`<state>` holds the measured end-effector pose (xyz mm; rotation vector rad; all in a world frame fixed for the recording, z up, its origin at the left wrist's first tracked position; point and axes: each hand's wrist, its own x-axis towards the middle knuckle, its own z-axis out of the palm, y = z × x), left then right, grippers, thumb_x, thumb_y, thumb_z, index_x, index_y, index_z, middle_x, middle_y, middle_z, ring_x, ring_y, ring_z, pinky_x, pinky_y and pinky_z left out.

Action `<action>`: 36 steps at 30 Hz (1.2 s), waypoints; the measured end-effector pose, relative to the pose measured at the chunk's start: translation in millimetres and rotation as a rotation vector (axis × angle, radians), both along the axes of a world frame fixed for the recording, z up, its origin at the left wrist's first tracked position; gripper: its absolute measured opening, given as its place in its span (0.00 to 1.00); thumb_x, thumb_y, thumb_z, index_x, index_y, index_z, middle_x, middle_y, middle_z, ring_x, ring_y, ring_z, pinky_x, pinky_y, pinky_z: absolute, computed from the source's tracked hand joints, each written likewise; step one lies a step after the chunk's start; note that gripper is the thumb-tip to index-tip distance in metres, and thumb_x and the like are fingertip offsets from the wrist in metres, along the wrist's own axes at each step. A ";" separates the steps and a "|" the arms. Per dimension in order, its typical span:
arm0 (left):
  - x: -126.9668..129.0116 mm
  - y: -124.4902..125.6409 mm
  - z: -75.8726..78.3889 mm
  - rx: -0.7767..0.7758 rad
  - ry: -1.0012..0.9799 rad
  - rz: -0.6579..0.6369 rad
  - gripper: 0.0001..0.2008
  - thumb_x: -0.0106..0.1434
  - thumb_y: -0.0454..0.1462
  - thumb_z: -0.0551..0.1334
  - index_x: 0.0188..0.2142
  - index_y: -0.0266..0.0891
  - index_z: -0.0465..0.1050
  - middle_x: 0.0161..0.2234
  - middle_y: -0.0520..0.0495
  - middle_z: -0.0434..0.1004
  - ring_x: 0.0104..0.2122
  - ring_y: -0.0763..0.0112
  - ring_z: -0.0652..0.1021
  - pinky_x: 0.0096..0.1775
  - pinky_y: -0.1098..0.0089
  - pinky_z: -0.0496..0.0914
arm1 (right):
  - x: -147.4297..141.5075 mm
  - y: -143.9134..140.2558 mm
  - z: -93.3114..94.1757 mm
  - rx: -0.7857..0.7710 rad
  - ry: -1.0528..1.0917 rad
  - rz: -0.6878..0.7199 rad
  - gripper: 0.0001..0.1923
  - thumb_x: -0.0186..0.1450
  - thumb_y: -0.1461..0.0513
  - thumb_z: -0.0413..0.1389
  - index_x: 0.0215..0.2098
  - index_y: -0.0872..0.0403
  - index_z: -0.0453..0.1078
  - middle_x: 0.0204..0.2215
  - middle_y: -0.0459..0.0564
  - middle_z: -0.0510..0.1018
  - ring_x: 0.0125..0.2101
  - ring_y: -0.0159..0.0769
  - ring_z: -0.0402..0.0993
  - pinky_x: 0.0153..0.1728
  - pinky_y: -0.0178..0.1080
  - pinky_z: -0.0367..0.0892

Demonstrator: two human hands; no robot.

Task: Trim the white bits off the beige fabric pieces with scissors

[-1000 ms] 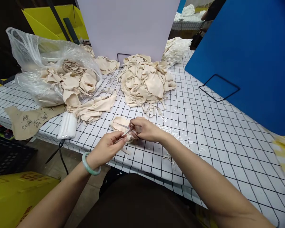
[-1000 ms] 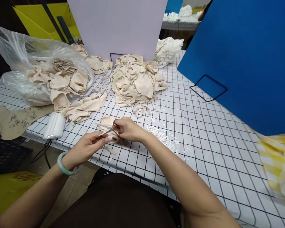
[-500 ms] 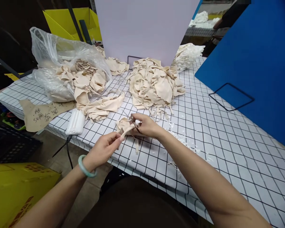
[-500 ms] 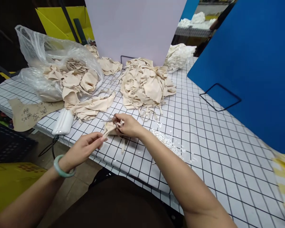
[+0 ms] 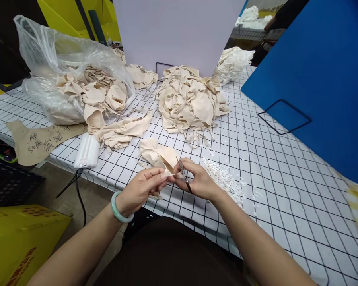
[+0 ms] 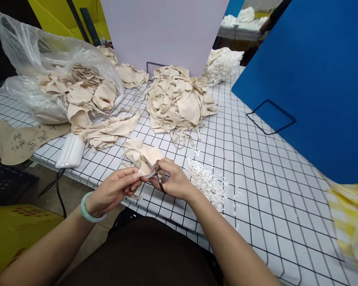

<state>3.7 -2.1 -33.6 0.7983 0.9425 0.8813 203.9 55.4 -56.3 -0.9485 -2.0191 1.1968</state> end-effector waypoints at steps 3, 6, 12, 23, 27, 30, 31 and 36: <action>3.1 1.2 -3.2 0.066 0.051 -0.012 0.15 0.64 0.47 0.64 0.31 0.36 0.77 0.22 0.54 0.58 0.22 0.78 0.57 0.23 0.75 0.54 | 4.3 -13.3 1.1 -0.049 0.051 -0.028 0.09 0.60 0.57 0.64 0.31 0.51 0.69 0.30 0.45 0.70 0.32 0.36 0.69 0.35 0.39 0.67; 4.9 2.5 -2.9 0.200 0.142 -0.006 0.14 0.67 0.44 0.61 0.32 0.38 0.78 0.27 0.49 0.67 0.29 0.72 0.67 0.32 0.72 0.66 | 7.5 -25.4 -3.6 0.012 0.093 -0.128 0.05 0.60 0.61 0.62 0.31 0.51 0.69 0.30 0.46 0.71 0.34 0.37 0.71 0.38 0.41 0.67; 19.3 5.0 5.3 0.520 0.248 0.086 0.15 0.70 0.40 0.59 0.30 0.37 0.79 0.47 0.40 0.71 0.52 0.59 0.70 0.55 0.63 0.66 | -13.9 -51.9 -24.3 0.039 0.213 -0.408 0.04 0.60 0.62 0.60 0.32 0.51 0.69 0.30 0.46 0.70 0.33 0.37 0.70 0.36 0.40 0.67; 47.0 -8.0 -14.9 0.627 0.340 0.224 0.15 0.73 0.39 0.53 0.35 0.37 0.75 0.45 0.41 0.65 0.45 0.64 0.72 0.35 0.70 0.71 | 16.8 -62.0 -9.6 0.046 -0.173 -0.325 0.19 0.58 0.45 0.62 0.31 0.52 0.69 0.30 0.50 0.73 0.34 0.42 0.70 0.38 0.46 0.68; 53.3 -10.3 -17.8 0.744 0.453 0.183 0.14 0.74 0.35 0.50 0.35 0.38 0.73 0.44 0.42 0.66 0.48 0.63 0.70 0.46 0.64 0.71 | 26.4 -68.9 -5.8 0.097 -0.257 -0.335 0.22 0.57 0.43 0.64 0.28 0.52 0.69 0.26 0.48 0.73 0.31 0.40 0.69 0.37 0.44 0.67; 54.5 -9.4 -19.3 0.832 0.515 0.165 0.14 0.73 0.32 0.50 0.35 0.37 0.72 0.43 0.43 0.66 0.50 0.63 0.69 0.50 0.63 0.68 | 31.7 -71.1 -1.8 0.050 -0.291 -0.345 0.21 0.57 0.43 0.64 0.29 0.52 0.71 0.26 0.48 0.73 0.30 0.39 0.70 0.35 0.43 0.67; 54.2 -8.8 -19.5 0.849 0.528 0.166 0.14 0.73 0.32 0.50 0.35 0.37 0.72 0.43 0.43 0.66 0.50 0.63 0.69 0.51 0.63 0.68 | 34.2 -71.2 -0.4 0.024 -0.290 -0.356 0.21 0.57 0.44 0.64 0.31 0.52 0.72 0.27 0.48 0.74 0.30 0.39 0.71 0.34 0.42 0.68; 51.7 -6.3 -19.1 0.849 0.551 0.194 0.13 0.72 0.32 0.51 0.34 0.37 0.70 0.44 0.43 0.66 0.51 0.63 0.69 0.51 0.63 0.67 | 42.6 -72.3 3.5 0.051 -0.257 -0.463 0.19 0.60 0.45 0.61 0.31 0.52 0.72 0.29 0.50 0.76 0.33 0.40 0.72 0.34 0.40 0.68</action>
